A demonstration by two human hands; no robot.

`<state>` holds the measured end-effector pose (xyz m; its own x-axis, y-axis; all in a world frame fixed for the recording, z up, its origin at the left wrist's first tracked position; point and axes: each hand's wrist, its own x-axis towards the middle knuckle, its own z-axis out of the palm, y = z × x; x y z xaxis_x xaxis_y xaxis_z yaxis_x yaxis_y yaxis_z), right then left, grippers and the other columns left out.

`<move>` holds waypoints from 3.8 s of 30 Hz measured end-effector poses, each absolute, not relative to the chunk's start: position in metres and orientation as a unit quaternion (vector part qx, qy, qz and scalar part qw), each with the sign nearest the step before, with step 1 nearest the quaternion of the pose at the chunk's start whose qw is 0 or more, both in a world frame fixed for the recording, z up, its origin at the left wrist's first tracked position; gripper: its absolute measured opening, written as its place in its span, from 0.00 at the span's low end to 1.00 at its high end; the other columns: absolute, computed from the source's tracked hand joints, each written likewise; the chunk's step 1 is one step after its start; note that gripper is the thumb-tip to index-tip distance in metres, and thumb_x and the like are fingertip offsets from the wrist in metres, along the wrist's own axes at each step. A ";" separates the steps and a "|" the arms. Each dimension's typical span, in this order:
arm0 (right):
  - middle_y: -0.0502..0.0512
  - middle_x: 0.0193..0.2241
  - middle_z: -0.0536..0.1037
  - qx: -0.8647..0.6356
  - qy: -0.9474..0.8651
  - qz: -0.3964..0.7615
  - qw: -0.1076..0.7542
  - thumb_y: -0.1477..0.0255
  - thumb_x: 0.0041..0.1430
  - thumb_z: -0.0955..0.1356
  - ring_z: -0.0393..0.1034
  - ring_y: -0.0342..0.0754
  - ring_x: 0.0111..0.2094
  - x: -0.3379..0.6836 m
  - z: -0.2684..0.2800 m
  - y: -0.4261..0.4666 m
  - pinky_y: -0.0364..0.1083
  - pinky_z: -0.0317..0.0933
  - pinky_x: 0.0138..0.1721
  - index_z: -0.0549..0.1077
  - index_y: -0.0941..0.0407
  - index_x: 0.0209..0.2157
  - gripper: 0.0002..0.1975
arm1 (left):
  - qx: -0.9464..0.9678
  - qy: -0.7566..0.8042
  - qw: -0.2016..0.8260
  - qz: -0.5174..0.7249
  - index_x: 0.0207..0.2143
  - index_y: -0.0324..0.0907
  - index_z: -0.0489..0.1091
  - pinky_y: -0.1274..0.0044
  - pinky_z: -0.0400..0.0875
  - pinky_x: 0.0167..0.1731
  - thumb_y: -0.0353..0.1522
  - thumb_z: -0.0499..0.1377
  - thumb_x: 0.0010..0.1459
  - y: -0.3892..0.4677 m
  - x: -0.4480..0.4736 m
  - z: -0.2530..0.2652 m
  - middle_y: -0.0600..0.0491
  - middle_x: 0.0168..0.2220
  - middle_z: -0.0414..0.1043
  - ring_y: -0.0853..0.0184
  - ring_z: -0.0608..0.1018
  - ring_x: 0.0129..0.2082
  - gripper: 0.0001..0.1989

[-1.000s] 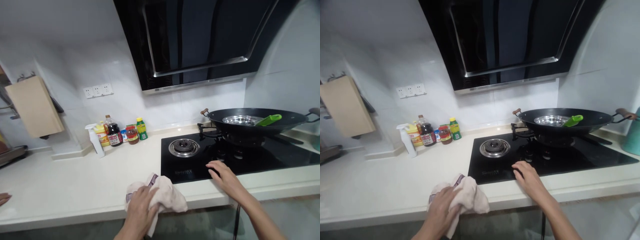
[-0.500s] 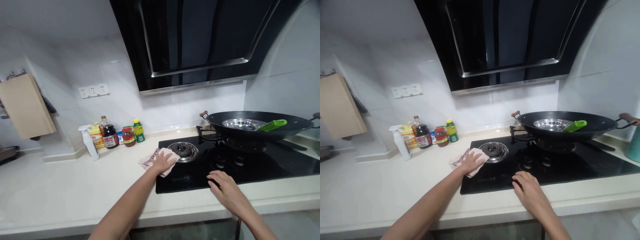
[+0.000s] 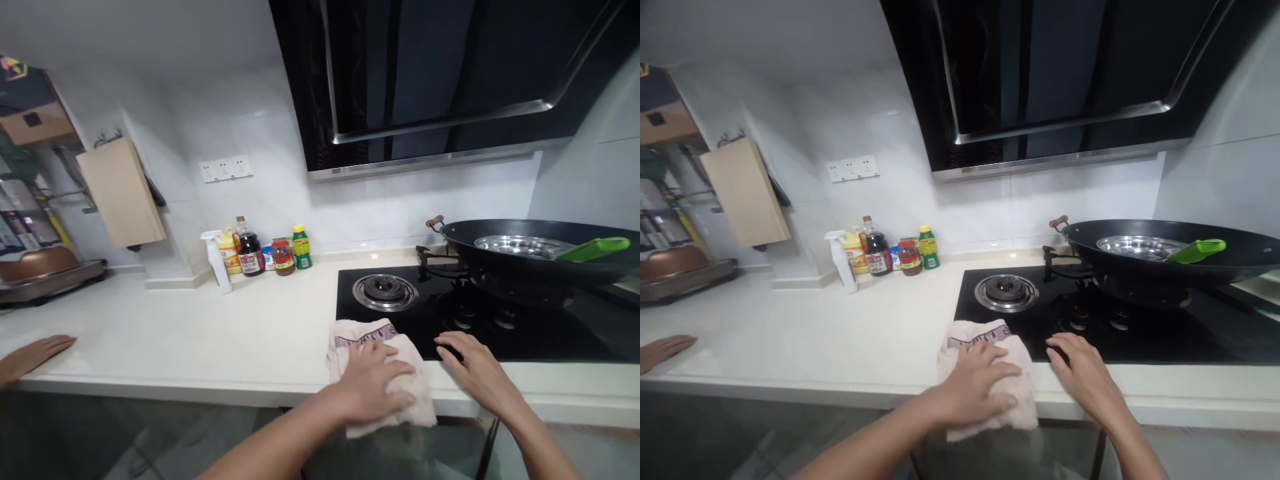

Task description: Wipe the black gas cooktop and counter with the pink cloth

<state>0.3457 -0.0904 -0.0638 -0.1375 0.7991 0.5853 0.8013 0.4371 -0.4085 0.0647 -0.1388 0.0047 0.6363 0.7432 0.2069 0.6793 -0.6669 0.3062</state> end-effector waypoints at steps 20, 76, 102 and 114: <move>0.57 0.51 0.78 -0.524 -0.763 0.040 0.377 0.53 0.67 0.61 0.70 0.57 0.55 0.360 -0.073 -0.085 0.60 0.61 0.60 0.80 0.49 0.45 0.21 | 0.825 0.495 -0.081 0.262 0.62 0.43 0.65 0.50 0.65 0.56 0.49 0.76 0.40 -0.172 0.004 -0.046 0.33 0.63 0.63 0.40 0.68 0.60 0.49; 0.58 0.55 0.75 -0.527 -0.775 0.011 0.349 0.52 0.68 0.61 0.67 0.59 0.59 0.357 -0.082 -0.086 0.62 0.61 0.60 0.77 0.50 0.49 0.22 | 0.771 0.567 -0.218 0.192 0.63 0.50 0.68 0.56 0.59 0.64 0.53 0.63 0.58 -0.207 -0.186 -0.050 0.45 0.64 0.68 0.49 0.70 0.63 0.35; 0.59 0.55 0.75 -0.531 -0.777 -0.001 0.338 0.53 0.67 0.60 0.67 0.60 0.59 0.354 -0.072 -0.094 0.61 0.62 0.59 0.77 0.51 0.50 0.22 | 0.669 0.739 -0.034 0.071 0.70 0.42 0.57 0.52 0.49 0.67 0.55 0.48 0.65 -0.210 -0.139 -0.011 0.44 0.73 0.47 0.46 0.49 0.73 0.39; 0.59 0.53 0.76 -0.537 -0.769 -0.006 0.348 0.53 0.66 0.61 0.68 0.61 0.57 0.351 -0.075 -0.091 0.63 0.62 0.58 0.76 0.50 0.49 0.22 | 0.606 0.794 0.046 0.018 0.73 0.51 0.47 0.38 0.38 0.62 0.64 0.40 0.60 -0.049 -0.105 0.027 0.41 0.75 0.37 0.34 0.43 0.72 0.46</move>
